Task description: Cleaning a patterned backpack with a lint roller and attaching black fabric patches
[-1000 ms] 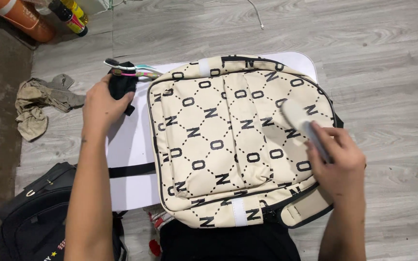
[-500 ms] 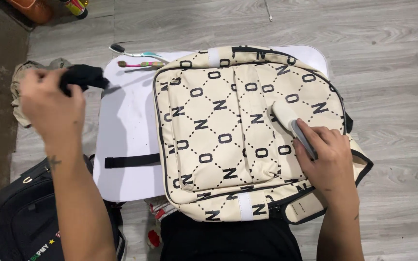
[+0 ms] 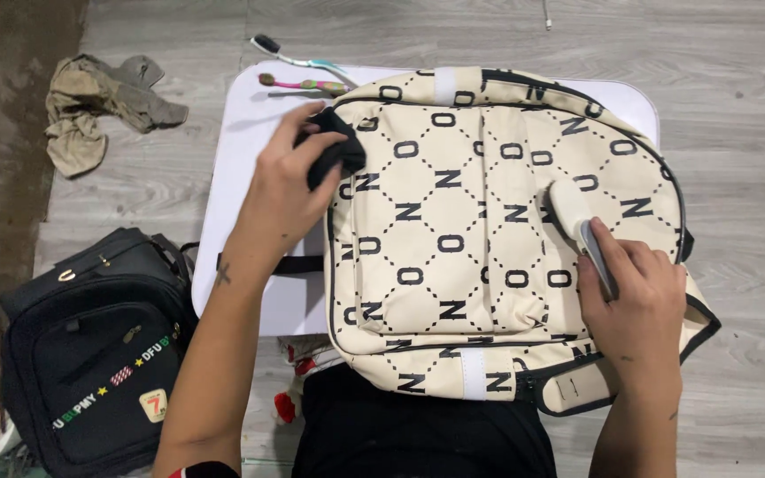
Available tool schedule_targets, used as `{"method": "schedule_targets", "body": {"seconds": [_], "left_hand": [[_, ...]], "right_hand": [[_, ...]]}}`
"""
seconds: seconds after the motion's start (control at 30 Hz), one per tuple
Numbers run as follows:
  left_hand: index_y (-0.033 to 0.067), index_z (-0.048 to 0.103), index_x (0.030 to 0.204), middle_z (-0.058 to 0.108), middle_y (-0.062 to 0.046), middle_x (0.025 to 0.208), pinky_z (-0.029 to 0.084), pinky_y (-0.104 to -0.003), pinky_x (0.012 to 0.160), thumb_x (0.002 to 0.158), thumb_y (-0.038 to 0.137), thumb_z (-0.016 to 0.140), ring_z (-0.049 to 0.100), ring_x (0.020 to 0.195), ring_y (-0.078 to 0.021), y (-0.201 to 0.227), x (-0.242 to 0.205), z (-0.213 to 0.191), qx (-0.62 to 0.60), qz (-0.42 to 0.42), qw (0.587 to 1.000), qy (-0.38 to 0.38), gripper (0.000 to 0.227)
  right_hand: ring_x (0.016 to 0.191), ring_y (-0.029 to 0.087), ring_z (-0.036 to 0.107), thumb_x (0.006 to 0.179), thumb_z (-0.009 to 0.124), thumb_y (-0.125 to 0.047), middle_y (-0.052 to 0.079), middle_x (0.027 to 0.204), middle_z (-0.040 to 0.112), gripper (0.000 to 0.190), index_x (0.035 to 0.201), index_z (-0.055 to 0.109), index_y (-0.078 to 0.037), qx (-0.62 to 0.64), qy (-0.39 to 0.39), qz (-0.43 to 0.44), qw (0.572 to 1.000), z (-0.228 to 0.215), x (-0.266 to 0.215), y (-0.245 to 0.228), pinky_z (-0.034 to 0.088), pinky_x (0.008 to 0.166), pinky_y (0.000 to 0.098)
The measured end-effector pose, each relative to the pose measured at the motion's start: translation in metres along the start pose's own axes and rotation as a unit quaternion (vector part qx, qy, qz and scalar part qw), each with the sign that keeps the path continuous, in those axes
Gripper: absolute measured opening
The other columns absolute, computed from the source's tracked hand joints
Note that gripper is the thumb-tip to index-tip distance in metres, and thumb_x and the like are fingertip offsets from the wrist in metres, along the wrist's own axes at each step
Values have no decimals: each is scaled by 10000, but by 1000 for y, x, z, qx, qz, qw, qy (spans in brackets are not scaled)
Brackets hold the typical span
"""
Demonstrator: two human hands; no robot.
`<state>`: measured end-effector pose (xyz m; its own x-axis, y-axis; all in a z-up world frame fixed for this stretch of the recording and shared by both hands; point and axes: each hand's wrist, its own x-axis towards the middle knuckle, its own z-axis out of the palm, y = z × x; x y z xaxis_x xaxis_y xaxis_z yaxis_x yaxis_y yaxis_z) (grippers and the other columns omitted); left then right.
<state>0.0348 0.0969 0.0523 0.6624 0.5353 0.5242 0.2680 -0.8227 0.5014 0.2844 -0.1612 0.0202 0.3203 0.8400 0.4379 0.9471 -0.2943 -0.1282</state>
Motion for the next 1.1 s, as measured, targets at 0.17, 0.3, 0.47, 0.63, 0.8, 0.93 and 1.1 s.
{"method": "schedule_targets", "body": {"seconds": [0.17, 0.3, 0.47, 0.63, 0.8, 0.93, 1.1], "left_hand": [[-35, 530, 1131, 516, -170, 1108, 400, -404, 892, 831, 31, 577, 464, 1025, -322, -7, -4, 4, 74, -32, 995, -58, 311], [24, 604, 963, 496, -83, 981, 474, -417, 577, 811, 85, 608, 470, 867, -278, -2, -9, 5, 102, -60, 989, -92, 164], [41, 599, 903, 498, -66, 908, 480, -461, 456, 806, 91, 550, 485, 813, -268, 19, -25, -6, 145, -89, 974, -148, 119], [134, 621, 820, 470, -18, 815, 466, -420, 427, 759, 182, 616, 498, 817, -228, 21, -24, -3, 205, -115, 954, -188, 78], [90, 587, 690, 489, -52, 801, 460, -427, 401, 734, 135, 586, 491, 774, -266, -7, -1, 21, 279, -108, 943, -148, 64], [46, 547, 587, 483, -29, 739, 364, -386, 319, 613, -28, 508, 472, 703, -261, -27, 12, 28, 291, -73, 943, -147, 88], [2, 559, 742, 469, -94, 850, 423, -489, 455, 719, 0, 463, 510, 750, -331, 4, 4, 5, 202, -141, 932, -266, 99]], "right_hand": [[802, 275, 539, 861, 621, -102, 68, 917, 584, 368, 1228, 633, -76, -3, 12, -6, 1000, 5, -2, 3, 366, 685, 408], [767, 259, 519, 899, 624, -94, 74, 882, 575, 341, 1240, 635, -71, -2, 17, -4, 1000, 8, -5, 4, 338, 675, 381], [769, 259, 524, 904, 612, -89, 87, 902, 582, 338, 1238, 636, -53, 1, 15, -5, 1000, 9, -5, 5, 321, 664, 373], [775, 273, 524, 892, 617, -100, 81, 915, 579, 362, 1253, 632, -73, -16, 14, 2, 1000, 11, -6, 5, 349, 690, 403], [790, 271, 533, 901, 608, -103, 82, 920, 585, 350, 1249, 628, -78, -2, 0, 4, 1000, 11, -5, 4, 325, 666, 394], [823, 271, 542, 897, 590, -104, 73, 925, 588, 353, 1246, 624, -71, 11, -16, 15, 1000, 7, -2, 0, 327, 687, 409], [778, 266, 525, 904, 588, -103, 89, 920, 584, 357, 1259, 623, -69, 1, -12, 7, 1000, 11, -6, 5, 315, 664, 400]]}}
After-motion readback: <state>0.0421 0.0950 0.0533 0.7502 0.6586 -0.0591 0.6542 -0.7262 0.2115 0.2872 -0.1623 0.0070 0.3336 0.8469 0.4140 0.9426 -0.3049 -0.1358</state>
